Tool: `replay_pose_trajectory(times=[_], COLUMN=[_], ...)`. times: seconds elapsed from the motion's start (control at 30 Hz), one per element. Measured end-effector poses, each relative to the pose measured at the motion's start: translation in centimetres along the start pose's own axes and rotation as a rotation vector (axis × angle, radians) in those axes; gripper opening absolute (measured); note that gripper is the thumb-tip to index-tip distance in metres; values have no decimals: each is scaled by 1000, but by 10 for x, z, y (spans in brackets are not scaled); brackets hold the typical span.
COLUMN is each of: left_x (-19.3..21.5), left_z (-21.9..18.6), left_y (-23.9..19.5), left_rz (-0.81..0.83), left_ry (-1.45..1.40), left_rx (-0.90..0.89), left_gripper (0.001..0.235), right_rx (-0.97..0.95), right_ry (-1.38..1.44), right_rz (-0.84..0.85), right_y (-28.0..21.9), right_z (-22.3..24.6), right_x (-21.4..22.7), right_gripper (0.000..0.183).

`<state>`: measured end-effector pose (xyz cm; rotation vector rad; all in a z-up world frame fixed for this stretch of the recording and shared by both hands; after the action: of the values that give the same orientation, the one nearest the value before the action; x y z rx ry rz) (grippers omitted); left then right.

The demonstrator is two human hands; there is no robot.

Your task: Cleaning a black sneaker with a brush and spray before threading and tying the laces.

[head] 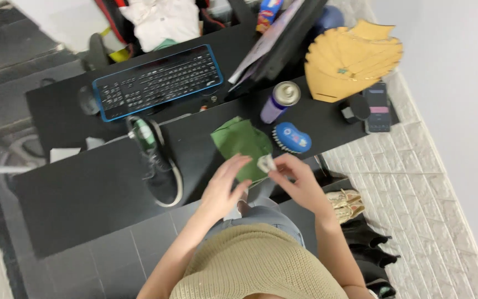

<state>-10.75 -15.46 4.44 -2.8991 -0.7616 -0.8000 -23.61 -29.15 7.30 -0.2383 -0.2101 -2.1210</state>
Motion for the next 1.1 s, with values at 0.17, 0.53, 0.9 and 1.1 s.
replay_pose_trajectory(times=[0.17,0.53,0.9,1.1], left_x=[29,145,233,268], left_z=[9,85,147,238], left_y=[-32,-157,-260,-341], left_rz=[21,-190,-375,-335], left_ry=[-121,-260,-431,-358], left_rx=[64,299,694,819], left_gripper=[35,15,21,23], right_rx=[29,-84,-99,-141], right_ry=[1,381,658,490], right_rz=[159,1,-226,-329], right_y=[-4,-19,-13,-26], right_z=[22,-5,-8,-42], right_x=[-70,-147,-170,-122], right_gripper=[11,21,30,29])
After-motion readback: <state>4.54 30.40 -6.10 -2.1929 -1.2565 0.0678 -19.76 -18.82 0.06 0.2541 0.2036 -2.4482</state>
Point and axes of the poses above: each hand's wrist, its own y-axis towards the middle knuckle, its own x-axis out of the back of the hand, z = x × y, the point moved 7 cm from there along y, towards the middle knuckle, and after that the axes turned 9 degrees about x, right-handed, at the moved point
